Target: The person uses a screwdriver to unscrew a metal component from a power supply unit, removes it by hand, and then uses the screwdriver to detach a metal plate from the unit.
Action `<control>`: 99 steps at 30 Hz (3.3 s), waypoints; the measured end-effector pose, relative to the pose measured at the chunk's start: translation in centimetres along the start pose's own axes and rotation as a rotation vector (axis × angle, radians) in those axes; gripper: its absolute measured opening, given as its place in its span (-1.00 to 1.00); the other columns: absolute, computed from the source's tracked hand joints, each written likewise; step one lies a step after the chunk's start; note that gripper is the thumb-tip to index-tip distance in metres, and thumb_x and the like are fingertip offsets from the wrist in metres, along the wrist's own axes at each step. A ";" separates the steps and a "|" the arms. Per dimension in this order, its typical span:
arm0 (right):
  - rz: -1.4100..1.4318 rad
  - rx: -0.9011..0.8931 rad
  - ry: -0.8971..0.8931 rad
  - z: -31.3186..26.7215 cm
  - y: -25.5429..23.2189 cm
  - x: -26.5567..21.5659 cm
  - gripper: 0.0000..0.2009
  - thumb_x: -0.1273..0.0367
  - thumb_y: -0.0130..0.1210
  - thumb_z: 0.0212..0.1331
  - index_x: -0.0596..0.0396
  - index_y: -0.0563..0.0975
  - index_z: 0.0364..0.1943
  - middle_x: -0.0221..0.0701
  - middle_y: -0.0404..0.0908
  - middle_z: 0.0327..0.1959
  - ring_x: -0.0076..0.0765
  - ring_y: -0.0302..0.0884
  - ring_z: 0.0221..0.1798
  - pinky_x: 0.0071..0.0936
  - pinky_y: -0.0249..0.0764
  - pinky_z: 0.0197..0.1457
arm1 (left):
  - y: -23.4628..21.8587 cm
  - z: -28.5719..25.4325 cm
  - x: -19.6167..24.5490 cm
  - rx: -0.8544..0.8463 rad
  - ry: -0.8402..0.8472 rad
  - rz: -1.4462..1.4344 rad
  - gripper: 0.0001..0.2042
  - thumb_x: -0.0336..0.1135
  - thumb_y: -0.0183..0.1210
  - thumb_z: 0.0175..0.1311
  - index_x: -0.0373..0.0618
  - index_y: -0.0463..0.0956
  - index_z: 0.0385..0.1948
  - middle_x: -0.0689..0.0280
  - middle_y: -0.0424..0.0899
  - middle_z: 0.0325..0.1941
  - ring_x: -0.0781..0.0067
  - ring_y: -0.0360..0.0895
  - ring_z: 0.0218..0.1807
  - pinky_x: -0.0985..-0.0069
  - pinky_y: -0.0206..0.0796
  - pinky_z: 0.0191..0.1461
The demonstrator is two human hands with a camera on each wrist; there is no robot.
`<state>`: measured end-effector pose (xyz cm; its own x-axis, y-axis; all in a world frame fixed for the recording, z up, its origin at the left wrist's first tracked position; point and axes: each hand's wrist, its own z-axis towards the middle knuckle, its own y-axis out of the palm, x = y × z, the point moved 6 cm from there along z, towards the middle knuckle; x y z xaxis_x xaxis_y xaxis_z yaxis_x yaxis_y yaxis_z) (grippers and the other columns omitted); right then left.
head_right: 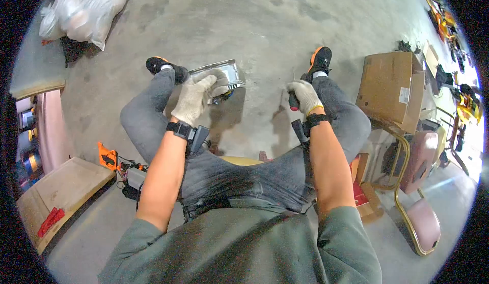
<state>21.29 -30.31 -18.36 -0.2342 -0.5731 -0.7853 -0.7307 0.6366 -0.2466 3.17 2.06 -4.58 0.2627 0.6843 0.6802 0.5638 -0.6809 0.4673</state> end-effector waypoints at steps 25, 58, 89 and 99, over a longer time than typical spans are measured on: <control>0.053 0.033 0.437 5.6 7.6 8.1 -0.65 0.30 0.30 0.02 0.25 0.72 -0.14 -0.18 0.78 -0.36 -0.22 0.77 -0.34 -0.32 0.65 -0.24 | 1.0 -1.0 0.6 0.079 -0.020 0.070 -0.68 -0.34 0.16 0.55 -0.33 0.56 0.20 0.10 0.70 0.20 0.15 0.68 0.23 0.18 0.62 0.26; 0.099 0.039 0.094 -13.0 0.6 -20.2 -0.61 0.33 0.22 0.29 0.27 0.64 0.13 -0.45 0.66 -0.27 -0.59 0.58 -0.31 -0.58 0.57 -0.19 | 0.6 -1.0 0.0 -0.004 0.079 0.183 -0.69 -0.42 0.16 0.51 -0.35 0.61 0.18 0.14 0.74 0.13 0.40 0.70 0.11 0.48 0.60 0.22; 0.121 -0.166 0.129 -16.2 7.3 -21.9 -0.58 0.32 0.13 0.32 0.29 0.62 0.18 -0.42 0.69 -0.22 -0.58 0.62 -0.27 -0.61 0.56 -0.24 | 0.4 -0.5 -0.5 -0.166 0.161 0.419 -0.79 -0.37 0.24 0.44 -0.15 0.71 0.02 0.37 0.78 -0.07 0.57 0.66 -0.03 0.54 0.47 0.12; 0.153 -0.161 0.128 -16.3 7.0 -21.1 -0.59 0.31 0.14 0.35 0.26 0.62 0.18 -0.44 0.69 -0.22 -0.60 0.61 -0.27 -0.63 0.53 -0.22 | 0.6 -0.8 -0.2 -0.153 0.170 0.413 -0.81 -0.40 0.23 0.45 -0.16 0.71 0.00 0.38 0.77 -0.11 0.58 0.64 -0.07 0.55 0.47 0.08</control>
<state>10.70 -22.14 5.75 -0.4219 -0.5438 -0.7255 -0.7710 0.6362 -0.0285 2.82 1.29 -3.95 0.3013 0.3039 0.9038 0.3138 -0.9267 0.2070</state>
